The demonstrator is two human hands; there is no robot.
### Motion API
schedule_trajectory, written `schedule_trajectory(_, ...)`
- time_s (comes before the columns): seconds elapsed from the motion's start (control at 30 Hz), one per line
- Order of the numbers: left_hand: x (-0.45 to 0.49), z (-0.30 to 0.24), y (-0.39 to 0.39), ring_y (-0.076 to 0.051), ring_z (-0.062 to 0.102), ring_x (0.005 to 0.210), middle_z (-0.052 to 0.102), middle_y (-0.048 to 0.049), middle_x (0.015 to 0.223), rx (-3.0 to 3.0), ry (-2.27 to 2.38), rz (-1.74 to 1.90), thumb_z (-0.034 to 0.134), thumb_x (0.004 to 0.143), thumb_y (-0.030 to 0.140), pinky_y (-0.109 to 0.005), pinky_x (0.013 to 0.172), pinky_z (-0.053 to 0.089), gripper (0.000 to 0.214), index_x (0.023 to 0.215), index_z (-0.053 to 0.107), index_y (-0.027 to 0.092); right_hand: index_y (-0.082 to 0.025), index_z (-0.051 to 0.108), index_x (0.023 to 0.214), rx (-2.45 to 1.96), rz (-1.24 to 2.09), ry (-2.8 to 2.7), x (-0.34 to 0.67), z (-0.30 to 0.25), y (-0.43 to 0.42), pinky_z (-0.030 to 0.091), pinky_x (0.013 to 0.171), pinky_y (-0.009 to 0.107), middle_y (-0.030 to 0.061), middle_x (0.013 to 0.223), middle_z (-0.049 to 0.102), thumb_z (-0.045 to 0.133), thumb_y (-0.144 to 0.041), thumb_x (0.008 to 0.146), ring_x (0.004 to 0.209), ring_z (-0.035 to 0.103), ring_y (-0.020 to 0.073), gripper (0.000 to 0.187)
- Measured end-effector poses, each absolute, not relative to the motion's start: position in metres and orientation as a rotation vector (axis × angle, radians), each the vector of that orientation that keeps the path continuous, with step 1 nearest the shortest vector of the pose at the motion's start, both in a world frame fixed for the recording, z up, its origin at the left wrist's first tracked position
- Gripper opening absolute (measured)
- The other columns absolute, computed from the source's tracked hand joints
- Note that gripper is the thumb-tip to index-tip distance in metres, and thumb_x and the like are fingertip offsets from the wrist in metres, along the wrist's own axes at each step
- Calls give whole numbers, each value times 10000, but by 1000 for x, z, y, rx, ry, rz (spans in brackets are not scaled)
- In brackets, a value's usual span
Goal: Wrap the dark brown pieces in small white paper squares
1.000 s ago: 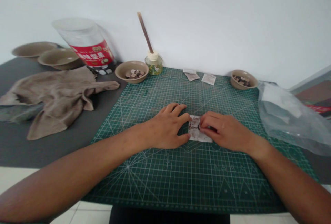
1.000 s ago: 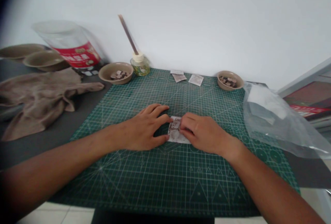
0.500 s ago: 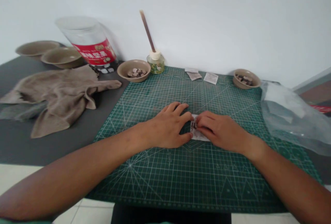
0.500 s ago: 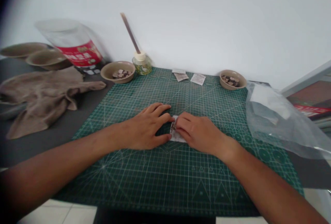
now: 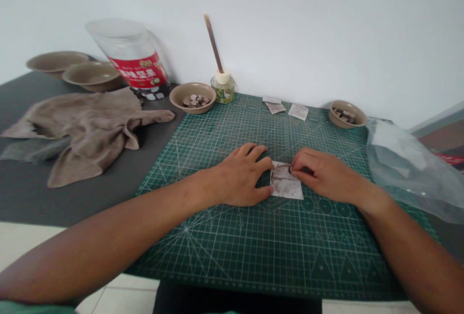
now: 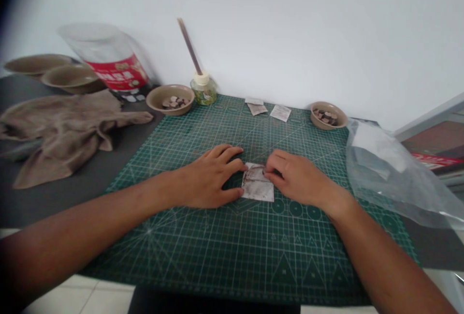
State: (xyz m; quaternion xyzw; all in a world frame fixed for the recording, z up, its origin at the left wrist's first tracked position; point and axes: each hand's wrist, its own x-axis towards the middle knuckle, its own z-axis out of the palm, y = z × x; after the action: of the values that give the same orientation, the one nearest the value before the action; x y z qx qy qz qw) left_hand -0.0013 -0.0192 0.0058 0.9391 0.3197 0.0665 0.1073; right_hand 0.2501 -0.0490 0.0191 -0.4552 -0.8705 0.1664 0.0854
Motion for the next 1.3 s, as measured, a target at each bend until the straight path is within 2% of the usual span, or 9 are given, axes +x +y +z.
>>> schedule_trajectory(0.1, -1, 8, -20, -389, 338, 1408, 383, -142, 1508, 2752, 933, 161, 573, 901, 538, -558, 1136, 332, 511, 1304, 523, 229, -224, 581, 904, -1181, 713, -2656, 245, 20, -57, 471, 728, 308, 21, 957, 626, 557, -231, 973, 826, 599, 164, 73)
schedule_trajectory(0.3, -2, 9, -19, -383, 327, 1418, 376, -138, 1519, 2758, 945, 152, 562, 912, 538, -555, 1158, 296, 507, 1309, 522, 224, -213, 594, 921, -1339, 466, -2565, 247, 18, -49, 472, 786, 352, 52, 977, 623, 536, -233, 978, 884, 600, 199, 84)
schedule_trajectory(0.47, -1, 9, -20, -386, 329, 1413, 381, -134, 1518, 2739, 930, 153, 569, 907, 544, -566, 1135, 324, 519, 1316, 515, 230, -222, 593, 904, -1088, 823, -2648, 249, 19, -56, 468, 730, 291, 16, 946, 621, 574, -237, 967, 823, 596, 152, 68)
schedule_trajectory(0.67, -1, 10, -20, -391, 309, 1427, 368, -139, 1529, 2741, 946, 150, 560, 917, 521, -573, 1147, 303, 507, 1326, 510, 225, -203, 588, 903, -1353, 451, -2525, 248, 16, -41, 465, 772, 335, 46, 962, 613, 540, -233, 978, 873, 593, 188, 93)
schedule_trajectory(0.87, -1, 10, -20, -393, 338, 1409, 382, -149, 1514, 2748, 923, 141, 561, 913, 542, -568, 1139, 316, 516, 1314, 516, 220, -225, 607, 917, -1137, 764, -2659, 253, 20, -55, 471, 728, 296, 23, 956, 632, 559, -241, 977, 833, 605, 159, 79)
schedule_trajectory(0.97, -1, 9, -20, -387, 330, 1413, 382, -145, 1514, 2753, 931, 160, 568, 910, 534, -557, 1148, 308, 513, 1310, 521, 216, -221, 620, 960, -1108, 609, -2652, 242, 16, -53, 479, 796, 329, 52, 1031, 642, 501, -238, 1002, 912, 612, 185, 128)
schedule_trajectory(1.07, -2, 8, -19, -381, 322, 1417, 382, -128, 1516, 2757, 935, 177, 570, 909, 534, -554, 1151, 306, 512, 1317, 519, 229, -210, 623, 926, -1337, 419, -2544, 247, 16, -44, 474, 791, 349, 55, 970, 636, 535, -241, 977, 877, 609, 200, 106)
schedule_trajectory(1.23, -2, 8, -20, -387, 332, 1411, 381, -141, 1515, 2750, 928, 160, 574, 904, 535, -565, 1145, 312, 520, 1315, 516, 224, -218, 606, 902, -1142, 697, -2631, 248, 19, -54, 471, 728, 290, 29, 961, 630, 561, -220, 965, 835, 605, 160, 77)
schedule_trajectory(1.3, -2, 8, -20, -384, 332, 1413, 379, -142, 1515, 2755, 925, 163, 566, 910, 528, -565, 1149, 308, 510, 1316, 517, 222, -217, 611, 936, -1105, 661, -2645, 243, 18, -56, 476, 765, 303, 41, 1007, 629, 523, -213, 985, 883, 606, 168, 101)
